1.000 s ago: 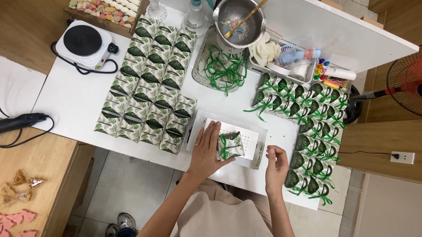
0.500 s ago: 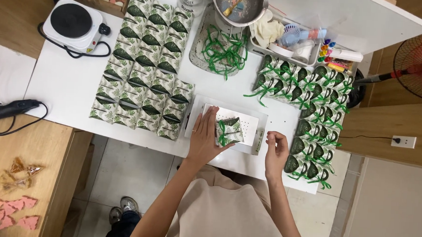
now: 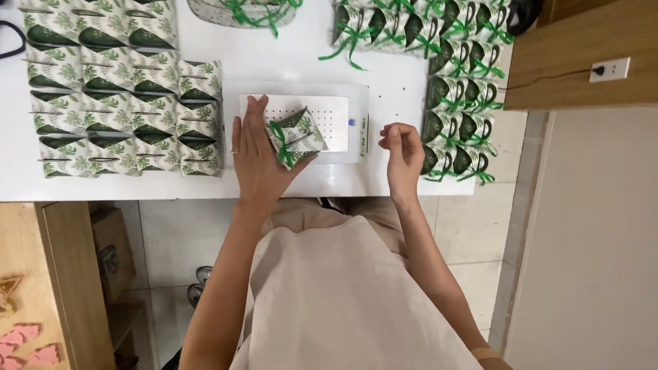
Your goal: Tie decorative green ribbons around small square packages with leaf-patterned paper.
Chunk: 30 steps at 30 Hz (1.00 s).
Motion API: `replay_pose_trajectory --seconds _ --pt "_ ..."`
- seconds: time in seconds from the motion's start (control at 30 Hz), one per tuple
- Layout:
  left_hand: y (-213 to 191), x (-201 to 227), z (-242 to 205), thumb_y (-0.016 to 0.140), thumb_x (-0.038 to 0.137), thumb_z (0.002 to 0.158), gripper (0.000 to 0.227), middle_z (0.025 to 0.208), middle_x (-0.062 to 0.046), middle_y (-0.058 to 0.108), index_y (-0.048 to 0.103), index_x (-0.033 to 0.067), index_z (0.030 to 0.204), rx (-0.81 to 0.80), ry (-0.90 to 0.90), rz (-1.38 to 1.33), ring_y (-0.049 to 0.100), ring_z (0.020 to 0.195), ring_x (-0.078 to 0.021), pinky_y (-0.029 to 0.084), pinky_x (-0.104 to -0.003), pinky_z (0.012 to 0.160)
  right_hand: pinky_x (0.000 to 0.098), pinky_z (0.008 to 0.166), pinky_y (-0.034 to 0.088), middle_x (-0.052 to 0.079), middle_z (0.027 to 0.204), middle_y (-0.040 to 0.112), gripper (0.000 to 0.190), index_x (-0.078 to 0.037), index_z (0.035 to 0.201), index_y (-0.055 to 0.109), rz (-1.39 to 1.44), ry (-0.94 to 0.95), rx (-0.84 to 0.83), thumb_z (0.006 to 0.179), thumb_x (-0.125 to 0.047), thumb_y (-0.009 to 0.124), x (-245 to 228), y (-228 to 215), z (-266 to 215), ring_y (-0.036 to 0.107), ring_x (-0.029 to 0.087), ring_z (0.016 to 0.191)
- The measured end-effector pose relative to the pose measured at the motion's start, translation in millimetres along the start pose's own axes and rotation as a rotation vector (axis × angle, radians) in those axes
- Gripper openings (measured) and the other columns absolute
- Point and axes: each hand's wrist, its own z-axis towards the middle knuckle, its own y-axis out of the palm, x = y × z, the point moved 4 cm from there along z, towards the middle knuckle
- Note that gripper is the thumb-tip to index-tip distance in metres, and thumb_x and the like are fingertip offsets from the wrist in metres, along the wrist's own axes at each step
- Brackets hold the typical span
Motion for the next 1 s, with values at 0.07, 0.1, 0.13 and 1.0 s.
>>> replay_pose_trajectory --seconds 0.07,0.1,0.13,1.0 --pt "1 0 -1 0.092 0.058 0.077 0.131 0.159 -0.018 0.044 0.016 -0.0083 0.160 -0.025 -0.012 -0.013 0.042 0.150 -0.0355 0.026 -0.056 0.127 0.0304 0.086 0.056 0.006 0.107 0.067 0.020 -0.003 0.106 0.062 0.004 -0.012 0.014 0.110 -0.022 0.057 -3 -6 -6 0.064 0.013 0.097" --pt "0 0 -2 0.093 0.058 0.076 0.132 0.160 -0.018 0.044 0.017 -0.0091 0.159 -0.036 -0.032 -0.020 0.040 0.150 -0.0345 0.026 -0.057 0.128 0.0311 0.085 0.056 0.006 0.108 0.066 0.021 -0.002 0.106 0.061 0.011 -0.031 0.013 0.111 -0.022 0.056 -5 -9 -9 0.064 0.013 0.097" --pt "-1 1 -3 0.093 0.058 0.076 0.132 0.160 -0.018 0.044 0.017 -0.0091 0.159 -0.050 -0.030 -0.022 0.040 0.150 -0.0345 0.026 -0.057 0.128 0.0311 0.085 0.056 0.006 0.108 0.066 0.021 -0.002 0.106 0.061 0.010 -0.021 0.024 0.111 -0.022 0.056 -4 -16 -14 0.064 0.013 0.097" --pt "-9 8 3 0.094 0.056 0.078 0.136 0.162 -0.018 0.042 0.006 -0.0055 0.162 0.002 0.006 -0.008 0.041 0.152 -0.0346 0.025 -0.055 0.129 0.0265 0.079 0.052 0.003 0.088 0.064 0.034 -0.001 0.109 0.064 0.065 0.003 0.178 0.115 -0.029 0.045 11 -74 -15 0.057 0.009 0.082"
